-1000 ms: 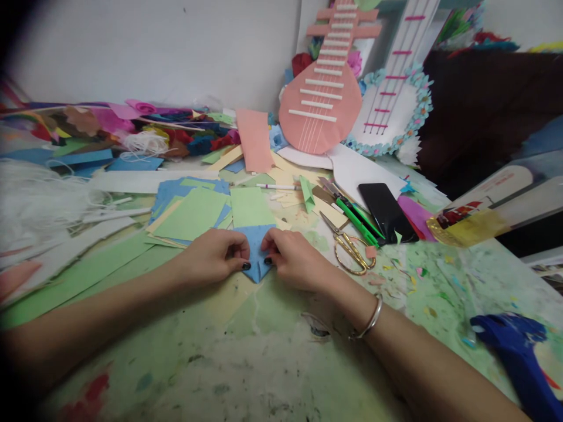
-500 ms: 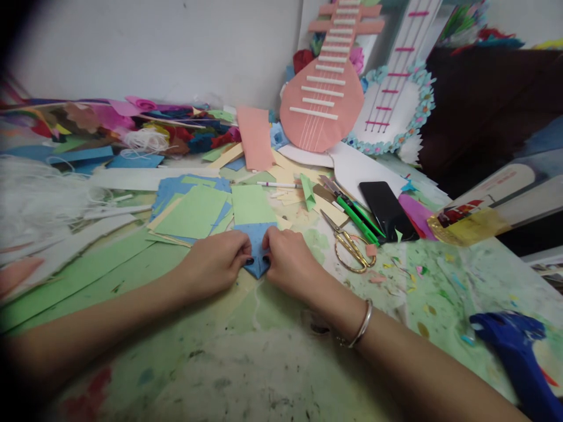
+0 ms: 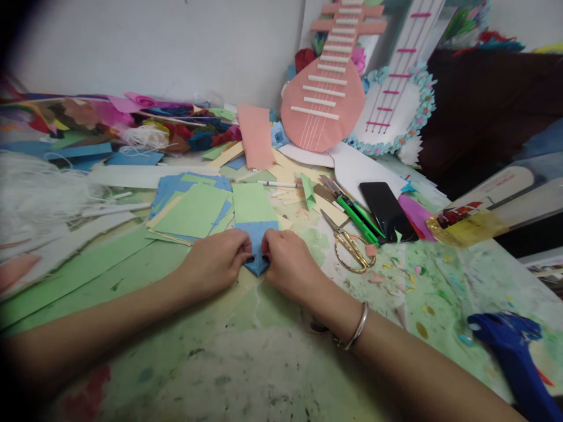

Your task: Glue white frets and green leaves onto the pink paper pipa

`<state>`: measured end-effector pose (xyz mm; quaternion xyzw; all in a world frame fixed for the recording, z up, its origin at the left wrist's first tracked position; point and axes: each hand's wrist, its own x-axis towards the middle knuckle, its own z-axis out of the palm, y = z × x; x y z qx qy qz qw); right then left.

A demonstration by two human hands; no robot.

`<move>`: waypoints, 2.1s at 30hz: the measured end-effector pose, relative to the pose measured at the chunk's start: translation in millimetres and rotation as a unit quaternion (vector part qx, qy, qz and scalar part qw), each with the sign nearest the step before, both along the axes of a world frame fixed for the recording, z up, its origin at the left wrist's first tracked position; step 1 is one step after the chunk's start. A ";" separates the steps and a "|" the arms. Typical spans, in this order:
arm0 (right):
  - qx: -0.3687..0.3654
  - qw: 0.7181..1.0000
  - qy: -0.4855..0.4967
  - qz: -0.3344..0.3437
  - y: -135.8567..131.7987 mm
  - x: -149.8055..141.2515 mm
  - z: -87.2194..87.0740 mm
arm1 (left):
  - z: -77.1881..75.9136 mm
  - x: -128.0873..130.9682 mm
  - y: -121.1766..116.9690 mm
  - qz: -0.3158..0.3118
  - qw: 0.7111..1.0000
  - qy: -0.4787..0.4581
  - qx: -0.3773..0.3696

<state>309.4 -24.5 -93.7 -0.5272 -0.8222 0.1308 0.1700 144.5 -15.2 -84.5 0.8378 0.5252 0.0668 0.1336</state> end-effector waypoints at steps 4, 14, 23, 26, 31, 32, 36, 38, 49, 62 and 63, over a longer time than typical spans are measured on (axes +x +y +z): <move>0.007 1.000 0.001 0.007 -0.8 1.0 -0.9 | 1.0 -3.1 2.0 -0.006 1.000 -0.023 -0.020; 0.010 1.000 0.009 -0.006 1.9 -0.2 -2.9 | -2.0 2.7 -8.8 -0.009 0.999 0.025 0.039; 0.025 1.000 0.005 -0.014 -0.9 -1.6 -5.9 | -9.0 2.3 -12.5 -0.056 0.988 0.051 0.131; 0.026 1.000 -0.002 -0.014 -0.2 -1.6 -5.1 | -8.5 1.3 -14.9 -0.127 0.976 0.047 0.171; 0.018 1.000 0.001 -0.016 1.3 -1.3 -5.2 | -9.1 -5.5 -33.0 -0.197 0.961 0.034 0.192; 0.016 1.000 0.004 -0.016 1.5 -1.1 -5.4 | -10.5 -8.5 -38.1 -0.200 0.959 0.031 0.200; 0.008 1.000 0.013 -0.019 1.9 -1.0 -5.3 | -16.7 -24.3 -54.1 -0.209 0.960 0.028 0.184; 0.005 1.000 0.012 -0.022 1.8 -1.2 -4.5 | -18.2 -31.4 -57.1 -0.228 0.961 0.033 0.152; -0.009 0.999 0.015 -0.029 0.4 -3.1 -1.9 | -18.7 -35.8 -52.7 -0.231 0.969 0.020 0.083; 0.000 0.999 0.037 -0.029 -0.6 -1.4 -3.6 | -17.2 -37.5 -50.0 -0.251 0.964 0.010 0.092; 0.001 0.999 0.039 -0.027 -0.9 -0.9 -3.7 | -16.8 -37.3 -50.6 -0.250 0.964 0.009 0.093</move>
